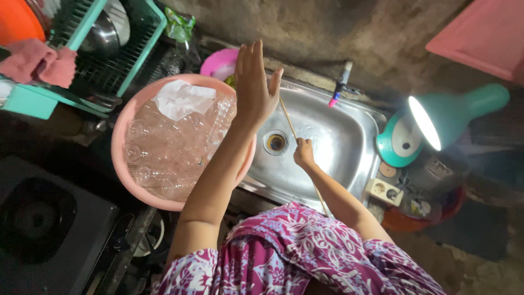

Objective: The person cleans multiple small clear glasses at a kitchen sink. They wipe the exterior with a pink cloth, rinse under running water, and scrub the interior using a long wooden stick. The cleaned glasses are placed into a pink plastic colander.

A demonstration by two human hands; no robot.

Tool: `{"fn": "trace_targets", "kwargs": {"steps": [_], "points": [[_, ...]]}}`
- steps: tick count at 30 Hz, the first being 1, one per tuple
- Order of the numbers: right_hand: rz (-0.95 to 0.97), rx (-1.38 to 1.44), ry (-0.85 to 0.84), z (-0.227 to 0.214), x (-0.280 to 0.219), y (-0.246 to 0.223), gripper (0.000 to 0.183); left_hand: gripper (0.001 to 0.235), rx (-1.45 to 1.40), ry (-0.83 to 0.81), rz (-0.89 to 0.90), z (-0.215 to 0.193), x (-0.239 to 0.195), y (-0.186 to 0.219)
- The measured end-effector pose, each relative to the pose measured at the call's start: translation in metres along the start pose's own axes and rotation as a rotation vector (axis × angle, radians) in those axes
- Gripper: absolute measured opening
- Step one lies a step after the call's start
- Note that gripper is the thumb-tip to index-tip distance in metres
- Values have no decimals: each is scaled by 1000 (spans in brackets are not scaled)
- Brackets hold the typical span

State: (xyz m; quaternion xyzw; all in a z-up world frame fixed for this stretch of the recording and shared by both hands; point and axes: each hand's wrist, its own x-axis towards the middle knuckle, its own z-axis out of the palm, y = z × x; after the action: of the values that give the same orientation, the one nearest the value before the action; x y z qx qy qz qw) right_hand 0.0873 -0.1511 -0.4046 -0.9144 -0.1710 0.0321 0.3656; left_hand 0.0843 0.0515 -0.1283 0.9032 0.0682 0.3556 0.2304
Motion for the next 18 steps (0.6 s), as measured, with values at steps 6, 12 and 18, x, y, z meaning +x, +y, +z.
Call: {"fn": "trace_targets", "kwargs": {"steps": [6,12,18], "points": [[124,11,-106,33,23,-21,26,75,47,-45,1,-15,-7,-1],[466,72,-568,28,43,-30,70,76,92,-126,4,-1,-12,0],[-576,-608,387,-138,106,-126,69,81,167,-157,81,-18,15,40]]}}
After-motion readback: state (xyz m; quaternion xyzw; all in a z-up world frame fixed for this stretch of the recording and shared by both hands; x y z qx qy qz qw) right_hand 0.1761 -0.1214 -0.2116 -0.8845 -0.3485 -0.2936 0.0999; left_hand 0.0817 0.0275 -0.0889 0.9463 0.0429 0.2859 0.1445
